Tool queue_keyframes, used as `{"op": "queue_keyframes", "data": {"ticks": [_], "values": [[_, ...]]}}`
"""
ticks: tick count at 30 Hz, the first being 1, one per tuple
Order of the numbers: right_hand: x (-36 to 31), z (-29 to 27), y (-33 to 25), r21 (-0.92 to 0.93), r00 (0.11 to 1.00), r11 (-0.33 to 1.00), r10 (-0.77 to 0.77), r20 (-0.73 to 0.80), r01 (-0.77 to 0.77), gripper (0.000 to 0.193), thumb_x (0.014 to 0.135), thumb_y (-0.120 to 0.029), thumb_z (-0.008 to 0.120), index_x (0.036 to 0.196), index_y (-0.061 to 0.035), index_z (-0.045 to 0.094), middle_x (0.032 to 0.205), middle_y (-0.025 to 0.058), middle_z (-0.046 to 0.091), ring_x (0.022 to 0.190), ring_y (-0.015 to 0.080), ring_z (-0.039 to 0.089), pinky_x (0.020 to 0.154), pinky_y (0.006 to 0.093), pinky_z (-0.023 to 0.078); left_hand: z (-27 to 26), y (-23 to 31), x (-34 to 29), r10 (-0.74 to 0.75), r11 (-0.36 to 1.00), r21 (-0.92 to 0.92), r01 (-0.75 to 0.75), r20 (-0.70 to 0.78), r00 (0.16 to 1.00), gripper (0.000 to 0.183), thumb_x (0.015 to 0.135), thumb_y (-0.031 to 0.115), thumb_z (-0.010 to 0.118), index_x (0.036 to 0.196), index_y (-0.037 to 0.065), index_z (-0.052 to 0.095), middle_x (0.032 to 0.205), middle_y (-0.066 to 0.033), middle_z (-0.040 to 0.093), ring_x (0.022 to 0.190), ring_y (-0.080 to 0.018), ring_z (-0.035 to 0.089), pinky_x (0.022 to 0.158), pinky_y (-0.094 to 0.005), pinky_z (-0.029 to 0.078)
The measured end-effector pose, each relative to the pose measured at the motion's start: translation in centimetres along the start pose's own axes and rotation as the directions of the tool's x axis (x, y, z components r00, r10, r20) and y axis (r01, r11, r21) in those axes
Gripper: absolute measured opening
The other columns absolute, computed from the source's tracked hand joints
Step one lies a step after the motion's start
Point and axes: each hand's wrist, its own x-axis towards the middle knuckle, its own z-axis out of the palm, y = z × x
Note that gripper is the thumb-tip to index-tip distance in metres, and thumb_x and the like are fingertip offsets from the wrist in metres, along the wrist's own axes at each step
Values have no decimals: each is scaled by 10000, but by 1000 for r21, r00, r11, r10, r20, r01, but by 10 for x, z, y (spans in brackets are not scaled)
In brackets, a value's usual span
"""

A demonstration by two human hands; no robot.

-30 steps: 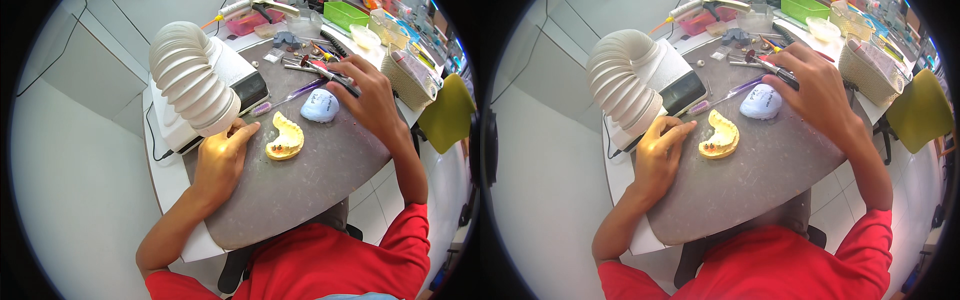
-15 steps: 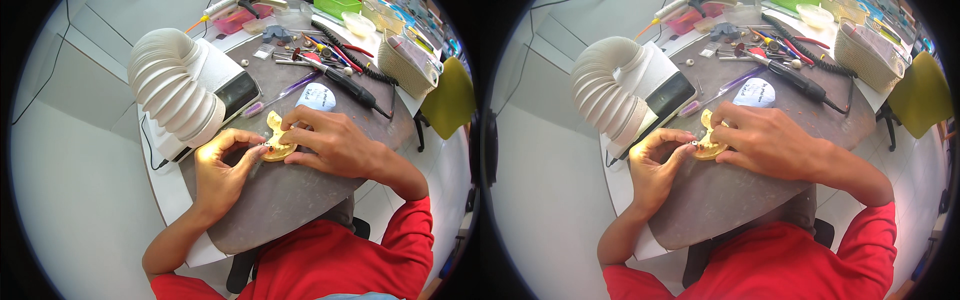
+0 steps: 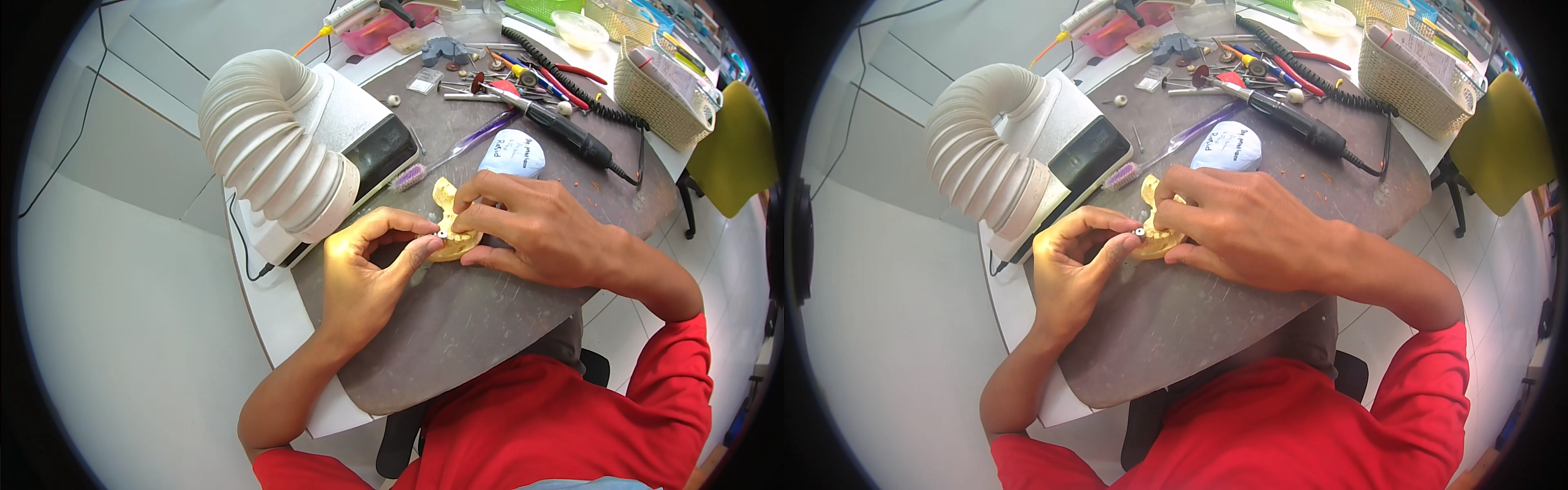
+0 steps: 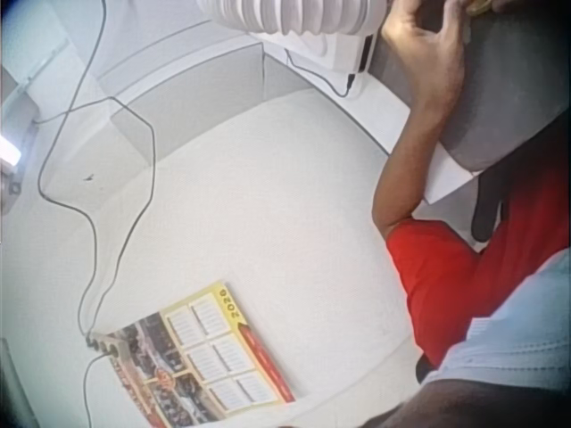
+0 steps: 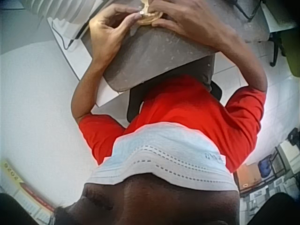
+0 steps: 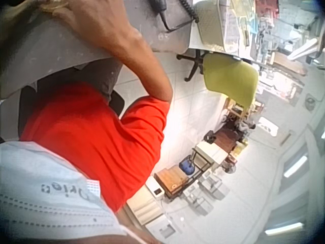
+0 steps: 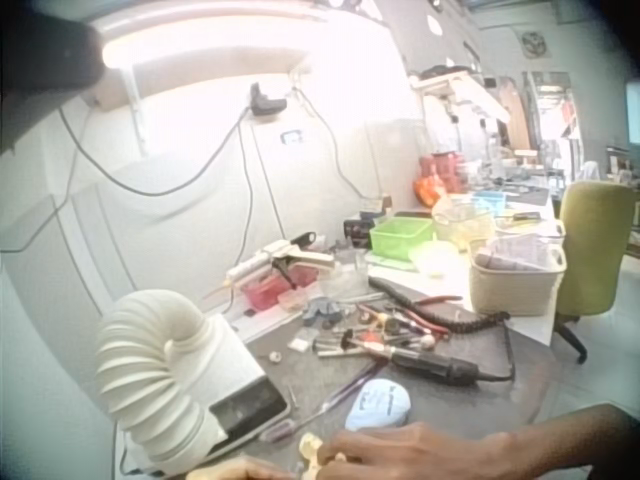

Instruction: The person uses a rotary tool to grind and smooth a small metal component attached to a yellow denture base. They repeatedly switch between grinding and fitting the denture against a blue opposing mold to check alignment.

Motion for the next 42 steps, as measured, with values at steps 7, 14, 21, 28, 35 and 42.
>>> {"op": "queue_keyframes", "data": {"ticks": [7, 14, 21, 28, 35, 42], "values": [[0, 2, 0, -5, 1000, 1000, 2, -10, -2, 275, 829, -215, 726, 999, -50, 585, 1076, 92, 565, 941, 283, 637, 768, 408, 516, 0, 1, 0, -5, 1000, 16, 5, -18, 1000, 108, 854, 15, 722, 947, -23, 684, 926, -63, 686, 878, -116, 660, 817, -253, 531], [-1, 2, 1, -9, 1000, 1000, -12, -21, 12, 284, 824, -218, 731, 1003, -51, 586, 1081, 96, 567, 939, 289, 639, 765, 409, 516, -1, 0, 0, 29, 1000, 7, -29, -1, 1000, 129, 858, 4, 708, 984, -23, 695, 944, -73, 690, 874, -120, 657, 816, -254, 532], [-2, 4, 1, -2, 1000, 1000, -11, -18, 11, 292, 821, -214, 734, 1010, -48, 586, 1082, 99, 565, 927, 294, 637, 760, 417, 512, -4, -5, 2, 197, 970, 143, -194, -2, 980, 148, 870, 15, 696, 1013, -23, 686, 1003, -76, 676, 910, -125, 650, 819, -260, 533], [-3, 1, 1, -45, 1000, 999, -20, 3, 21, 296, 808, -213, 740, 999, -51, 583, 1083, 87, 561, 916, 282, 638, 732, 409, 521, -3, 1, -5, 40, 997, 63, -39, -7, 999, 232, 846, 8, 721, 1067, -23, 657, 1063, -88, 658, 950, -143, 650, 828, -272, 551], [-4, -2, -6, -62, 998, 998, 8, -67, -12, 594, 726, -249, 797, 1233, -82, 535, 1208, 88, 561, 959, 263, 650, 723, 371, 550, -6, -6, -10, 93, 993, 63, -98, 82, 992, 215, 791, -64, 732, 994, -31, 668, 1067, -110, 642, 938, -152, 652, 833, -282, 562], [-3, 3, -2, -65, 998, 997, 32, -53, -35, 820, 662, -281, 848, 1364, -72, 478, 1225, 134, 609, 1035, 299, 647, 798, 371, 548, -8, -3, -11, 37, 997, 63, -46, 135, 990, 238, 781, -89, 728, 992, -23, 639, 1114, -113, 593, 1055, -172, 611, 932, -307, 522]]}}
